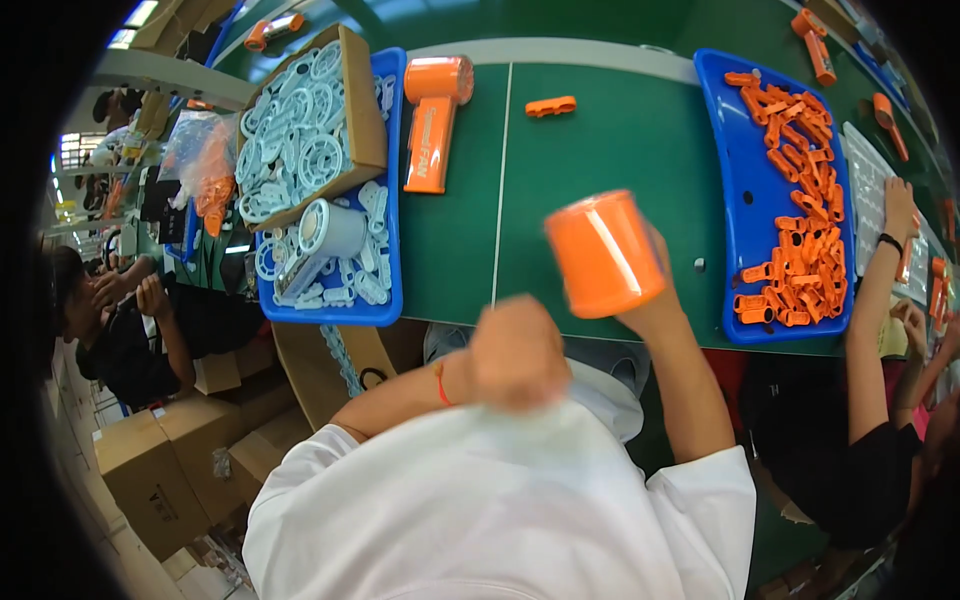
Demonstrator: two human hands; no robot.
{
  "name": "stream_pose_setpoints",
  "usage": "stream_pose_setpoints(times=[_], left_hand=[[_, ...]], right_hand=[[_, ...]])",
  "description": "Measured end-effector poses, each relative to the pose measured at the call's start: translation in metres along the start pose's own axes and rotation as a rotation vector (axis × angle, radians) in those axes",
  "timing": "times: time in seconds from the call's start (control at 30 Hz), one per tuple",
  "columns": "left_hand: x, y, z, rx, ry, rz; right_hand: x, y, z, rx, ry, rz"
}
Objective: Assembling and testing plastic toy handheld fans at a factory workstation.
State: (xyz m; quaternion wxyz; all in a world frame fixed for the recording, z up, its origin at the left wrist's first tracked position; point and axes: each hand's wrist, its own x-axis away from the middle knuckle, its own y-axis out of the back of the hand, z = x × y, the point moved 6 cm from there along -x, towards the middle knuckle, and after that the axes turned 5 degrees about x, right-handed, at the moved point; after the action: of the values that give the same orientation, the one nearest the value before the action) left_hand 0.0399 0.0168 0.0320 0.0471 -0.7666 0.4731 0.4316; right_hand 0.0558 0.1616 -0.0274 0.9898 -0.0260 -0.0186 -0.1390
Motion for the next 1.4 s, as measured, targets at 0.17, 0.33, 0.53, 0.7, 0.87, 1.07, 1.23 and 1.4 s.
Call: stream_pose_setpoints(times=[0.17, 0.33, 0.53, 0.7, 0.87, 1.07, 1.23, 1.4], left_hand=[[-0.041, 0.005, -0.003, -0.531, 0.020, 0.022], [-0.022, 0.010, 0.045, -0.773, 0.342, 0.306], [-0.025, 0.002, 0.055, -0.976, 0.200, 0.171], [-0.021, 0.001, 0.056, -0.961, 0.177, 0.133], [-0.025, 0.008, 0.055, -0.834, 0.273, 0.131], [-0.022, 0.006, 0.051, -0.810, 0.335, 0.121], [-0.030, 0.011, 0.052, -0.797, 0.333, 0.157], [-0.005, 0.045, 0.050, 0.055, 0.574, -0.509]], right_hand=[[-0.004, -0.033, 0.046, 1.110, 0.399, 0.013], [0.007, 0.001, 0.034, 1.087, 0.204, 0.075], [0.015, -0.005, 0.030, 1.219, 0.519, -0.020], [0.017, -0.003, 0.031, 1.152, 0.582, -0.111], [0.009, 0.003, 0.030, 0.967, 0.329, -0.029], [0.014, 0.001, 0.033, 0.989, 0.412, -0.063], [0.012, 0.001, 0.035, 1.090, 0.446, -0.057], [0.022, 0.018, 0.018, -0.006, -0.087, -0.185]])
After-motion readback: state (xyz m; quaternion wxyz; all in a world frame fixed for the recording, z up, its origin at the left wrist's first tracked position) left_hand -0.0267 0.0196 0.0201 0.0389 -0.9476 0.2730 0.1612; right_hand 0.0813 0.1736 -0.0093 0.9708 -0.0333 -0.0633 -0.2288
